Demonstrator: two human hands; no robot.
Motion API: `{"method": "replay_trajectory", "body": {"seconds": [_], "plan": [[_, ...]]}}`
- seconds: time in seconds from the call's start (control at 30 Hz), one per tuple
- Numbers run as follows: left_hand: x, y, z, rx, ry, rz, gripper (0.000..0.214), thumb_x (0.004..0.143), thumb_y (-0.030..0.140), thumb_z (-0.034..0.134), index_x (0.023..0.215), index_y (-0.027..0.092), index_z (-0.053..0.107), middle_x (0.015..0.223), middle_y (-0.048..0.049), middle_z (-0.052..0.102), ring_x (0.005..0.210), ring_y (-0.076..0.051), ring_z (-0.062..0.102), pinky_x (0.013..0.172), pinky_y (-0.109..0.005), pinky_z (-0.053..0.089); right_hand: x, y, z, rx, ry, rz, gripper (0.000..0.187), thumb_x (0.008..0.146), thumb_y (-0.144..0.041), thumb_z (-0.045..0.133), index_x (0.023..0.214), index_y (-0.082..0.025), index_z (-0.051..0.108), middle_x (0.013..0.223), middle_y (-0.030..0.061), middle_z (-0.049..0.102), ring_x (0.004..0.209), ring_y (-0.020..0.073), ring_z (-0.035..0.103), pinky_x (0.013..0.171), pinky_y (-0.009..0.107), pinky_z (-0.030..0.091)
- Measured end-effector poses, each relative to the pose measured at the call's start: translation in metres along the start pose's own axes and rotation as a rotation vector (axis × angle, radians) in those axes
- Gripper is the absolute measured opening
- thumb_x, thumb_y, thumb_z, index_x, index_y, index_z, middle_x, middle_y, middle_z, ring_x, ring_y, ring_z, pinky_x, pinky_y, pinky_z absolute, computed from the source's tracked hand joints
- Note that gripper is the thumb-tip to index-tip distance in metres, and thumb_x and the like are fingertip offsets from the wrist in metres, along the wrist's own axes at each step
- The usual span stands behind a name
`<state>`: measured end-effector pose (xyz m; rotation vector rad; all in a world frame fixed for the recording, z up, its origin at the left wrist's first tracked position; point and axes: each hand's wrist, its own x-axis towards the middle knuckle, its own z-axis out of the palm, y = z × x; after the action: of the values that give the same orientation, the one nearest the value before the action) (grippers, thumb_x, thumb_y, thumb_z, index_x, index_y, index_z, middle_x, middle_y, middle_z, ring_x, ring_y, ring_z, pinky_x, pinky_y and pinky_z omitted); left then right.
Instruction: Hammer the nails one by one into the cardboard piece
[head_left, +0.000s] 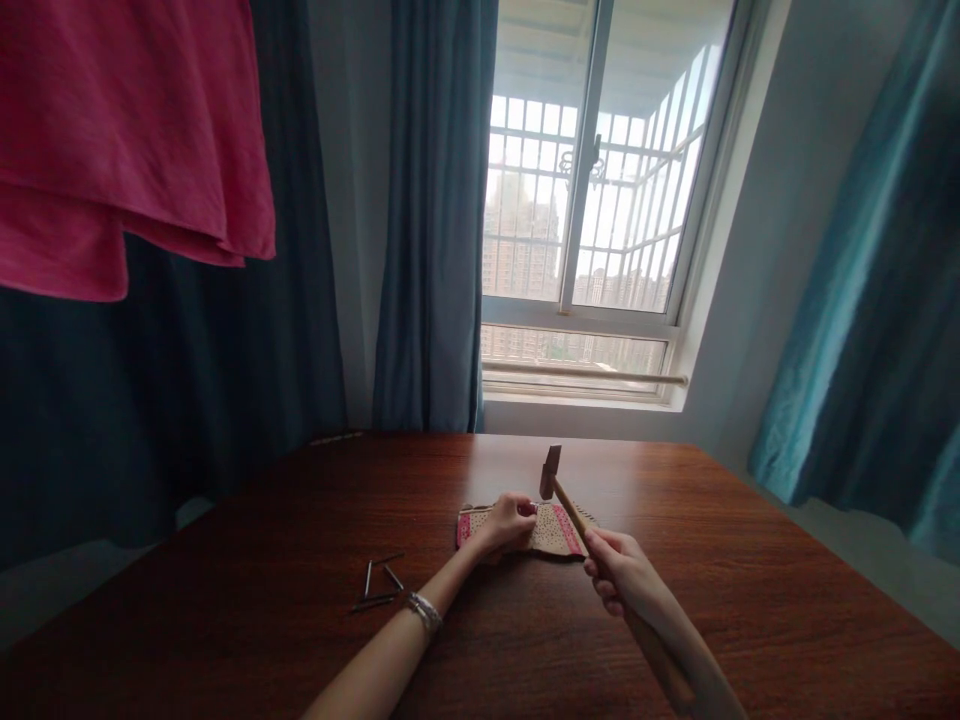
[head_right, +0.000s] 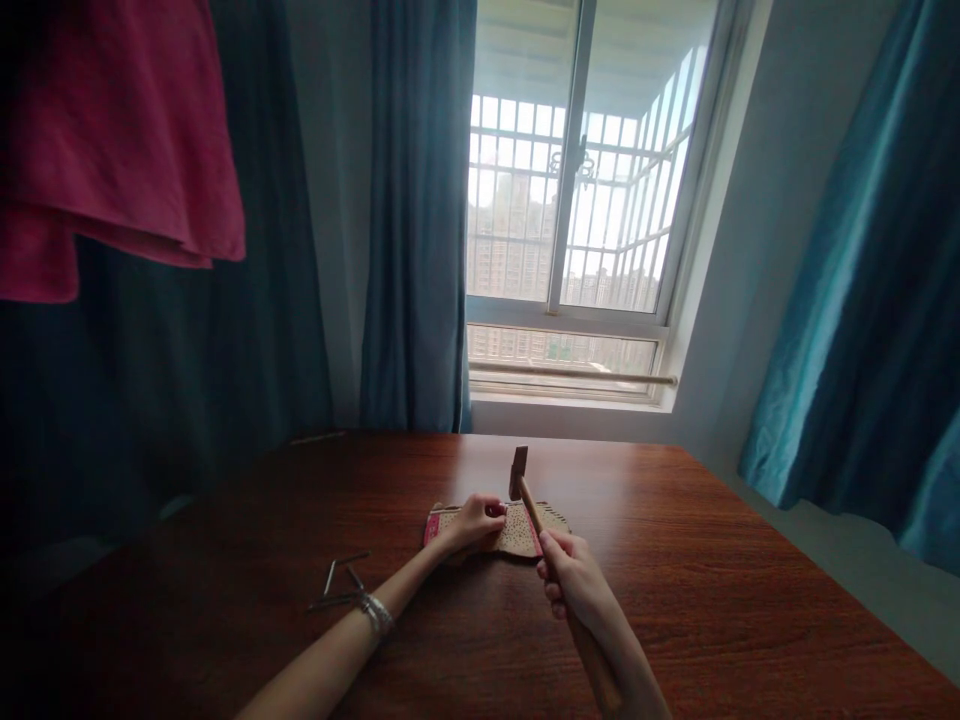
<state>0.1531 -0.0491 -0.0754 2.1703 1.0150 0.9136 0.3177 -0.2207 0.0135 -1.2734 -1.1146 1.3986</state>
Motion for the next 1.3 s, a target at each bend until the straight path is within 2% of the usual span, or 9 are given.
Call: {"method": "replay_trajectory", "body": {"seconds": [0.3, 0.63, 0.87, 1.03, 1.2, 1.3], "plan": [[0.001, -0.004, 0.004, -0.043, -0.005, -0.027, 0.023, 0.066, 0.024, 0.054, 0.077, 0.009, 0.068, 0.072, -0.005, 0.067, 0.064, -0.014, 0.056, 0.057, -0.021, 0.039, 0.0, 0.003, 0.012, -0.019, 0.006, 0.001, 0.043, 0.067, -0.06, 0.055, 0.077, -0.021, 0.042, 0.052, -0.0087, 0.045, 0.031, 0.0021, 0.033, 0.025, 0.013, 0.023], [0.003, -0.01, 0.007, -0.012, 0.007, 0.0, 0.02, 0.067, 0.023, 0.053, 0.074, 0.01, 0.067, 0.068, -0.003, 0.065, 0.062, -0.013, 0.055, 0.057, -0.02, 0.037, 0.003, 0.005, 0.007, -0.012, 0.008, 0.005, 0.042, 0.065, -0.059, 0.057, 0.075, -0.021, 0.043, 0.051, -0.0088, 0.045, 0.03, 0.002, 0.031, 0.026, 0.014, 0.021], [0.002, -0.006, 0.004, -0.002, -0.005, 0.008, 0.021, 0.067, 0.023, 0.053, 0.075, 0.01, 0.067, 0.068, -0.0033, 0.065, 0.063, -0.013, 0.054, 0.058, -0.021, 0.037, 0.0, -0.001, 0.008, -0.01, 0.009, 0.01, 0.042, 0.067, -0.059, 0.056, 0.079, -0.021, 0.043, 0.052, -0.0088, 0.045, 0.031, 0.0022, 0.033, 0.027, 0.014, 0.021], [0.002, -0.005, 0.004, 0.005, -0.013, -0.013, 0.019, 0.067, 0.023, 0.054, 0.074, 0.011, 0.067, 0.068, -0.0023, 0.064, 0.062, -0.013, 0.054, 0.058, -0.021, 0.037, 0.001, 0.005, 0.008, -0.066, -0.019, 0.013, 0.043, 0.066, -0.061, 0.056, 0.074, -0.021, 0.042, 0.049, -0.0091, 0.043, 0.029, 0.0019, 0.031, 0.025, 0.014, 0.021], [0.002, -0.005, 0.003, 0.012, -0.012, -0.017, 0.019, 0.067, 0.024, 0.055, 0.074, 0.011, 0.067, 0.069, -0.0027, 0.064, 0.063, -0.013, 0.054, 0.058, -0.021, 0.038, 0.001, 0.003, 0.004, 0.027, -0.017, 0.029, 0.044, 0.064, -0.06, 0.059, 0.074, -0.021, 0.041, 0.053, -0.0086, 0.045, 0.032, 0.0016, 0.033, 0.027, 0.014, 0.022], [0.001, -0.003, 0.001, -0.017, -0.02, -0.01, 0.024, 0.066, 0.025, 0.056, 0.081, 0.01, 0.068, 0.073, -0.0038, 0.064, 0.066, -0.014, 0.054, 0.06, -0.022, 0.04, 0.003, 0.001, -0.003, 0.053, -0.016, -0.003, 0.042, 0.066, -0.059, 0.059, 0.074, -0.021, 0.044, 0.054, -0.0082, 0.045, 0.032, 0.0016, 0.033, 0.028, 0.014, 0.021]]}}
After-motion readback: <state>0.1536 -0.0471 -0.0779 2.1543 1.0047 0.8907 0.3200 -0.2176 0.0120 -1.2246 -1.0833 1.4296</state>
